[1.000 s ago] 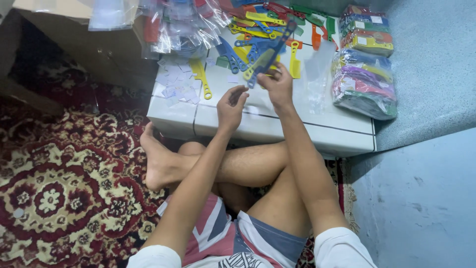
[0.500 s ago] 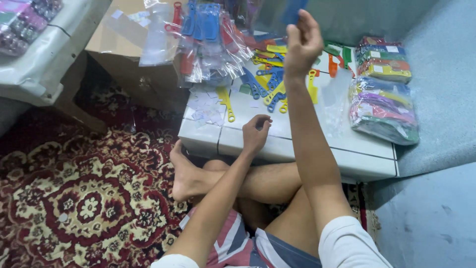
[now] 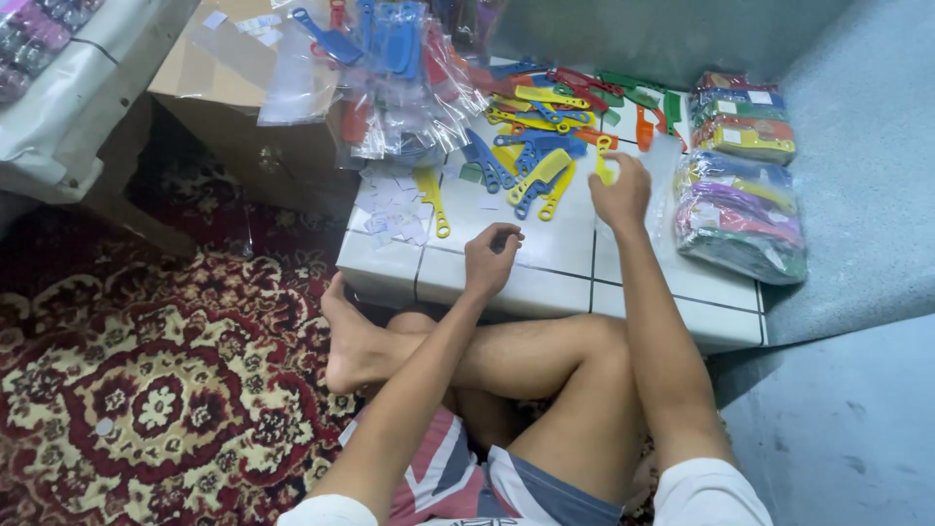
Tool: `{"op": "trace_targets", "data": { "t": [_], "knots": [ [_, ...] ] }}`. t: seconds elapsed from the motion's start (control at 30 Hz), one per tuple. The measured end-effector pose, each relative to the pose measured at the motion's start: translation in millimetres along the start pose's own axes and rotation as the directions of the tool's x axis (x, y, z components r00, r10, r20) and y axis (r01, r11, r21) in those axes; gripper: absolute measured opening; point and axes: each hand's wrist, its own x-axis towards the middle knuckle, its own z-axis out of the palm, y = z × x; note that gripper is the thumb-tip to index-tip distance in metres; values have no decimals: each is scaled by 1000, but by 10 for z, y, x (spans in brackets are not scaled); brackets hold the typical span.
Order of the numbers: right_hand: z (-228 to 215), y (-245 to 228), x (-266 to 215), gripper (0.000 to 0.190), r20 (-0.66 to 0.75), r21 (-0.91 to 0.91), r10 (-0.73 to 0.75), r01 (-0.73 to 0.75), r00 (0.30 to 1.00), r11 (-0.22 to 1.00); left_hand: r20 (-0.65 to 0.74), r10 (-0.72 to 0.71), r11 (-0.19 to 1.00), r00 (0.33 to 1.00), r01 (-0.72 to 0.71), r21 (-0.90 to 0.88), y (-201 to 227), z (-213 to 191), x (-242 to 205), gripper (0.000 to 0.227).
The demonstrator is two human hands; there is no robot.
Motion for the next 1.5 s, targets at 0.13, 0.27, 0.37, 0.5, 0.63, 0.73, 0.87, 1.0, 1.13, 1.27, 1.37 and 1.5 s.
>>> {"op": "trace_targets", "data": {
  "t": [0.13,0.27,0.37,0.5,0.63,0.73,0.87,1.0,1.13,1.27,1.37,1.5],
  "knots": [
    [-127,884,-421,56,180,-388,240,-155,954,908,8,-14,1000,1000,14,-10,52,-3,21,15],
    [9,1302,-600,45,210,-386,153,-62,966,921,3,-36,999,999,36,10,138,-15,-12,16],
    [-119,1004,-619,39,195,-391,149,-63,969,918,17,-51,998,999,51,24,197,-18,-50,16],
    [-108,948,-605,19,192,-406,110,-23,975,914,45,-56,997,997,54,51,254,-27,-82,16],
    [-246,631,-583,9,187,-399,121,-37,975,916,35,-56,997,998,54,61,250,-33,-114,16],
    [-372,192,-409,12,154,-265,83,-40,985,963,50,-70,995,996,66,79,263,-26,-63,16],
    [-264,-613,-354,33,368,457,34,-213,929,864,145,-38,998,989,30,62,241,3,-98,40],
    [8,-1208,-418,36,503,724,-117,-344,856,597,169,-109,986,979,128,-103,365,-15,-95,42],
    [259,-1210,-509,35,511,747,-99,-385,854,542,178,-136,938,975,185,-294,-103,-11,66,26],
    [208,-1009,-491,44,437,385,78,-265,896,884,93,-121,905,988,148,-400,-91,-14,96,24],
    [183,-781,-517,44,351,104,39,-81,935,991,63,-124,904,990,139,-404,33,-21,49,30],
    [245,-718,-611,58,291,-5,-129,136,948,991,52,-140,906,989,149,-397,46,-15,52,41]
  ]
}}
